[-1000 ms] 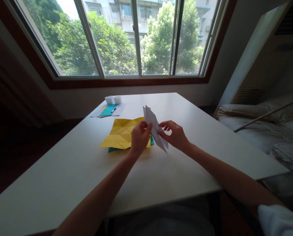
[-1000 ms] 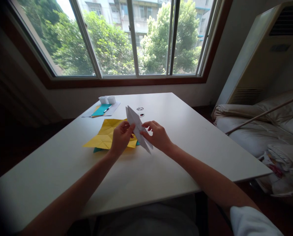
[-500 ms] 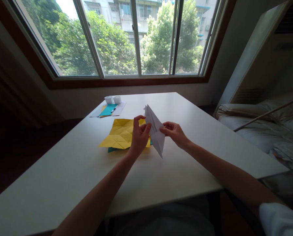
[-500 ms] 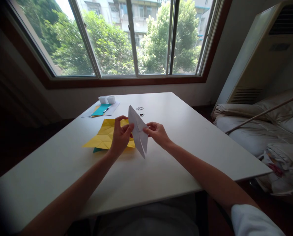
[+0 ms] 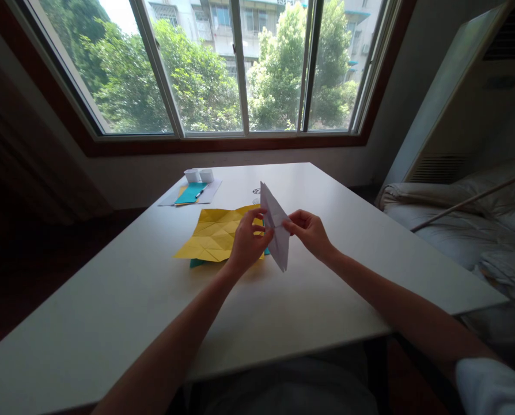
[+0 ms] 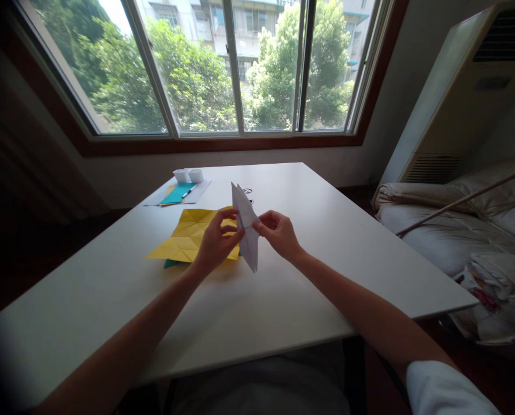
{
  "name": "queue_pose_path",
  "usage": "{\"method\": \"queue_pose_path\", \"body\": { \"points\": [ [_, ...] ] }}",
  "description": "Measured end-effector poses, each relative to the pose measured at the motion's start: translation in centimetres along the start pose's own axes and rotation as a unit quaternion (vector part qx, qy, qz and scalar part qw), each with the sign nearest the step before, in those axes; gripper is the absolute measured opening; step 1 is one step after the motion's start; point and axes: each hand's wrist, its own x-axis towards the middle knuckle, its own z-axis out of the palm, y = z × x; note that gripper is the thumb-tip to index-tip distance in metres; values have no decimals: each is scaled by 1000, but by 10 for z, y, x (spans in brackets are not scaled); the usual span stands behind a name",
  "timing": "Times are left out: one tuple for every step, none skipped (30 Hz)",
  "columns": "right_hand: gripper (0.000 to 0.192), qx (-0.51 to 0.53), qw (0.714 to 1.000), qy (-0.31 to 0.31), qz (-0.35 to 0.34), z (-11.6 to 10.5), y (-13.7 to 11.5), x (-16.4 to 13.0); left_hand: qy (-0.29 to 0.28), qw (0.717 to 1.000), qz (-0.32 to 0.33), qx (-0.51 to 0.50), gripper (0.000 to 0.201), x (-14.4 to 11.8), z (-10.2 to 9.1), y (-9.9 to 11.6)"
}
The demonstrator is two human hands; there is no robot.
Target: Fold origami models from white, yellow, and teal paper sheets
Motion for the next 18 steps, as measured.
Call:
{"method": "queue_pose_path", "body": {
  "points": [
    [24,-2,1000,1,-3,0,-1,0,-3,1000,0,-10,39,0,-1,-1],
    [24,-3,1000,3,-2,0,-1,0,-6,1000,-4,-28,40,1,-1,-1],
    [24,-2,1000,5,1,0,-2,0,-3,999,-14,-52,43,1,-2,-2],
    [24,1,1000,5,8,0,-2,0,6,996,-31,-80,46,2,-2,-3],
    [23,7,1000,5,17,0,-1,1,17,992,-54,-110,48,3,-3,-3],
    [23,16,999,3,28,0,-1,1,25,987,-80,-140,48,4,-3,-3],
    [22,29,999,-3,38,-1,0,2,24,979,-107,-172,45,5,-3,-4],
    [21,45,998,-12,45,-1,1,2,16,970,-132,-204,41,5,-4,-4],
    [20,66,996,-24,51,-2,2,2,2,960,-153,-236,36,6,-4,-4],
    [19,90,994,-40,58,-2,3,3,-13,950,-170,-263,33,6,-4,-4],
    [18,115,989,-59,68,-3,4,3,-25,941,-182,-283,31,7,-5,-4],
    [17,140,983,-80,81,-3,4,3,-32,936,-190,-296,30,7,-5,-3],
    [16,164,976,-101,98,-4,5,3,-35,932,-195,-302,30,6,-5,-3],
    [15,184,969,-119,115,-4,5,3,-36,931,-197,-304,30,6,-5,-3],
    [15,198,963,-132,128,-4,5,2,-36,932,-194,-303,30,6,-5,-4],
    [15,206,959,-138,136,-5,5,2,-33,934,-190,-299,29,6,-5,-4],
    [14,209,958,-137,138,-5,4,2,-29,937,-185,-296,29,6,-5,-4],
    [14,208,959,-133,136,-4,3,2,-24,939,-181,-293,29,6,-5,-5]
  ]
}}
